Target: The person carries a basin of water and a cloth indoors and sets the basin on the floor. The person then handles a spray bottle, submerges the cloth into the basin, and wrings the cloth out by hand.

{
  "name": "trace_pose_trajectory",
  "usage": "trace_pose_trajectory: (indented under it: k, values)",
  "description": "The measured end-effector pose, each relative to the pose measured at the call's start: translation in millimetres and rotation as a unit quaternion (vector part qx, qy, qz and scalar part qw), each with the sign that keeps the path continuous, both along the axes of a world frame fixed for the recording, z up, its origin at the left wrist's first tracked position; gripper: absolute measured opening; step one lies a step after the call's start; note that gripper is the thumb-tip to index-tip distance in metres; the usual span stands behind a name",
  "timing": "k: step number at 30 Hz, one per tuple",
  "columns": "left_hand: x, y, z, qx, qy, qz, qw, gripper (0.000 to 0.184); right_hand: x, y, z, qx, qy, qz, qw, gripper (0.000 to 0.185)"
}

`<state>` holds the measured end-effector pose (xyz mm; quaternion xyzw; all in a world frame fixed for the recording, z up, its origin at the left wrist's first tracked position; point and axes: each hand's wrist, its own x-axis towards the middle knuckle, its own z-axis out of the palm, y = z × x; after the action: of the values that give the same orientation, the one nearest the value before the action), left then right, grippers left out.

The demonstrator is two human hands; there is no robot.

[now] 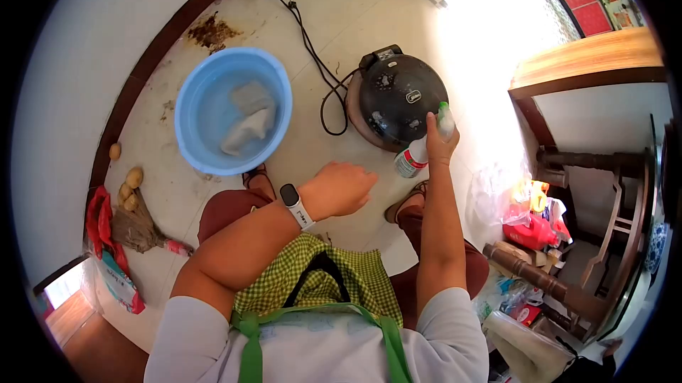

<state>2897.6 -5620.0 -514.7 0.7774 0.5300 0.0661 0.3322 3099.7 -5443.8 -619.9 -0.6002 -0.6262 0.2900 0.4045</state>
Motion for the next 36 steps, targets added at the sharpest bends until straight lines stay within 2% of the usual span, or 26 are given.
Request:
trace_pose_trajectory:
  k: [3,5,8,9,13,15,17,19,22,25,26,27,29,30,32,36]
  values:
    - [0.2,0.8,-0.5,0.007,0.004,-0.001,1.0,0.025,1.2,-10.8,5.5,0.066,0.045,-0.033,0.996,0.028]
    - [0.7,0.1,0.7,0.004,0.006,-0.003,1.0,0.024,7.2,-25.7,8.2,-0.008,0.174,-0.118,0.978,0.026]
    - [1.5,2.1,1.4,0.008,0.007,0.003,1.0,0.023,33.8,-46.3,-34.7,-0.002,0.084,-0.138,0.987,0.022]
    - [1.7,1.4,0.9,0.01,0.004,0.005,1.0,0.023,37.5,-54.8,-39.5,0.017,0.034,-0.131,0.991,0.021]
    - [1.0,-2.0,-1.7,0.01,-0.01,0.008,1.0,0.022,26.0,-100.2,-47.9,0.027,-0.015,-0.106,0.994,0.02]
    - [-0.2,-2.1,1.0,0.008,-0.013,0.011,1.0,0.021,18.5,-112.3,-49.6,0.058,-0.06,-0.049,0.995,0.021]
    - [-0.9,-3.6,1.1,0.004,-0.018,0.015,1.0,0.021,11.0,-115.1,-42.8,0.008,-0.031,-0.042,0.999,0.021]
    - [-1.5,-5.3,-0.7,0.023,-0.02,0.02,0.999,0.021,-4.8,-111.5,-31.7,-0.024,0.067,-0.04,0.997,0.022]
    - [-4.5,-5.4,1.1,0.033,-0.031,0.021,0.999,0.021,-27.5,-97.4,-31.0,0.012,0.053,0.035,0.998,0.023]
    - [-9.4,0.1,5.9,0.057,-0.031,0.032,0.997,0.021,-54.0,-81.7,-18.7,0.046,0.039,0.056,0.997,0.026]
    - [-10.5,1.1,4.0,0.054,-0.033,0.038,0.997,0.021,-55.3,-74.3,-18.1,-0.001,0.025,0.056,0.998,0.026]
    - [-11.1,1.7,1.7,0.071,-0.04,0.049,0.995,0.021,-59.1,-64.8,-21.7,0.021,0.06,0.07,0.996,0.026]
    - [-11.9,0.6,0.1,0.086,-0.049,0.061,0.993,0.021,-59.8,-56.5,-27.9,-0.06,0.07,0.043,0.995,0.023]
    - [-12.8,0.0,2.1,0.072,-0.04,0.055,0.995,0.02,-56.9,-59.6,-31.0,-0.062,0.067,0.043,0.995,0.023]
    - [-14.5,0.7,3.9,0.063,-0.029,0.047,0.997,0.02,-53.5,-66.1,-40.2,-0.008,0.02,0.069,0.997,0.022]
    - [-13.9,-0.5,-0.1,0.034,-0.011,0.042,0.998,0.019,-27.3,-112.1,-48.5,0.035,0.008,0.057,0.998,0.02]
